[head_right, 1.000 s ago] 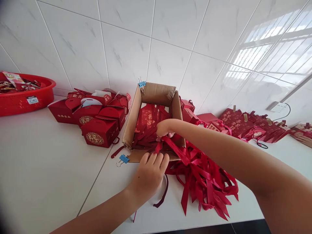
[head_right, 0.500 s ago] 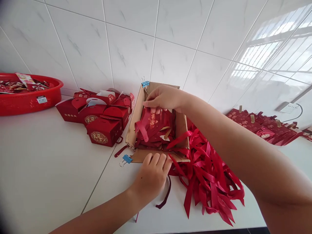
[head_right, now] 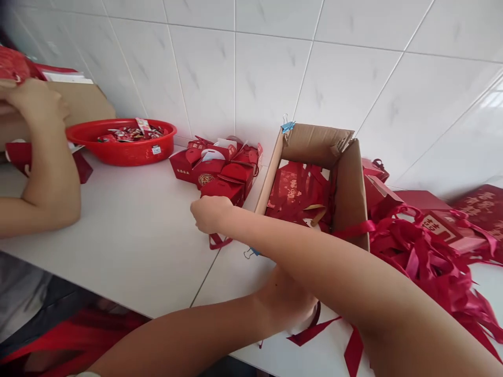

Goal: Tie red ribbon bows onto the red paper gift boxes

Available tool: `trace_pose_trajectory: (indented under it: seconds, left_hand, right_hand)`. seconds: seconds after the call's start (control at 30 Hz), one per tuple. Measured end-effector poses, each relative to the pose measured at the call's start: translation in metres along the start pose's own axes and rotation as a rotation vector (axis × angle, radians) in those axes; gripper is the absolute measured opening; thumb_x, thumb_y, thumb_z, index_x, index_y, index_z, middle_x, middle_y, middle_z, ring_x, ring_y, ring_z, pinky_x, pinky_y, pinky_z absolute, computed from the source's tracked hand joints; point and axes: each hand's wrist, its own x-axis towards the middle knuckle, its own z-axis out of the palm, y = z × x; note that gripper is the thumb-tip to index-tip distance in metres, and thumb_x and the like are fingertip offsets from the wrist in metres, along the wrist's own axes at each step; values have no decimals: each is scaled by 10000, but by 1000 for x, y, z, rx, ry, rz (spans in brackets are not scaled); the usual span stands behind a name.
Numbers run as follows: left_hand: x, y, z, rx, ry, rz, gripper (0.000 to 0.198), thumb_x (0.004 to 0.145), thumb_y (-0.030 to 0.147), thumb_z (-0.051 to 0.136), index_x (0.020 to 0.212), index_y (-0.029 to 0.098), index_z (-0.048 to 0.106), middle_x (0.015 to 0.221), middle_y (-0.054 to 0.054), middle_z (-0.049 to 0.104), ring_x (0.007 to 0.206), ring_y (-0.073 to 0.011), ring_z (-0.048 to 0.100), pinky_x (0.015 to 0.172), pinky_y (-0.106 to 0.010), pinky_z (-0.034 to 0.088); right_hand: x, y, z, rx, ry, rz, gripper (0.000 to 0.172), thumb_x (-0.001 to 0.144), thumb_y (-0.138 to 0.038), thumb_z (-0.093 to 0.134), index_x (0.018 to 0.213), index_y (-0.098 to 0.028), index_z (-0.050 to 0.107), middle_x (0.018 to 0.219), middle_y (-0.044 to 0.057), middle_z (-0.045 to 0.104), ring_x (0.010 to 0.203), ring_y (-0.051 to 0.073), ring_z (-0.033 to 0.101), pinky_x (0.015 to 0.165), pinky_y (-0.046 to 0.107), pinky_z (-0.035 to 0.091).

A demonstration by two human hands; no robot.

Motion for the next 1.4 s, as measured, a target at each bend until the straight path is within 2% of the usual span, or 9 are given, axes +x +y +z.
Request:
trace_pose_trajectory:
  seconds: [0.1,0.27,0.47,0.6,0.7,0.93,1.17,1.27,1.4]
  left_hand:
    - [-1,0,2,14,-16,37,350,914,149,413,1237,131,545,1268,-100,587,1167,-275,466,854,-386,433]
    - [-1,1,0,-30,-80,84,365,877,74,407,1175,134,609,1215,-93,619,1055,-279,534,813,-385,456]
    - [2,0,0,-86,-8,44,410,927,100,313,1278,85,524,1323,-116,551,1085,-268,520,846,-392,457]
    - [2,-2,-6,-41,-100,120,391,914,72,304,1169,86,600,1373,-100,519,1115,-262,509,856,-392,451]
    - [2,-1,-10,14,-145,107,374,915,94,331,1140,135,626,1362,-56,537,1127,-256,504,862,-391,452]
    - [1,2,-11,68,-88,76,386,907,133,405,1263,138,556,1399,-59,493,1144,-293,484,749,-405,482]
    - [-2,3,1,110,-64,63,398,845,193,524,1238,165,573,1333,-73,535,1137,-321,445,758,-417,451]
    - [-4,3,-1,144,-59,61,307,820,195,543,1112,167,633,1220,-89,592,1083,-309,457,758,-403,418]
    - [-6,1,-11,202,80,82,247,839,114,474,1038,114,622,884,-100,581,858,-240,511,695,-350,364]
  right_hand:
    - [21,2,9,-26,-96,-14,229,832,-206,579,1043,-150,647,1096,125,643,941,262,631,689,327,510]
    - [35,0,8,-69,-212,-45,265,798,-156,587,1057,-142,643,1097,119,643,951,274,620,700,339,510]
    - [35,-2,10,-111,-298,-53,334,757,-97,591,1081,-152,647,1117,117,639,994,288,605,735,362,517]
    - [34,-1,10,-124,-278,-28,388,731,-62,589,1102,-160,642,1173,128,609,1041,299,590,752,381,526]
    - [35,0,11,-125,-271,-27,419,703,-33,584,1101,-151,647,1175,142,605,1022,302,600,741,388,533]
    - [34,3,12,-119,-275,-30,420,686,-27,580,1082,-136,665,1185,164,594,1023,324,596,733,415,537]
    - [30,0,10,-81,-245,10,554,728,-28,557,1257,-190,586,1296,158,543,1105,326,568,768,411,525]
    - [28,0,4,-45,-192,27,538,738,-33,547,1252,-185,593,1273,156,568,1092,321,579,752,390,521]
    - [1,10,-27,27,-2,-24,445,800,-79,498,1205,-221,614,1189,85,629,1015,245,611,742,303,495]
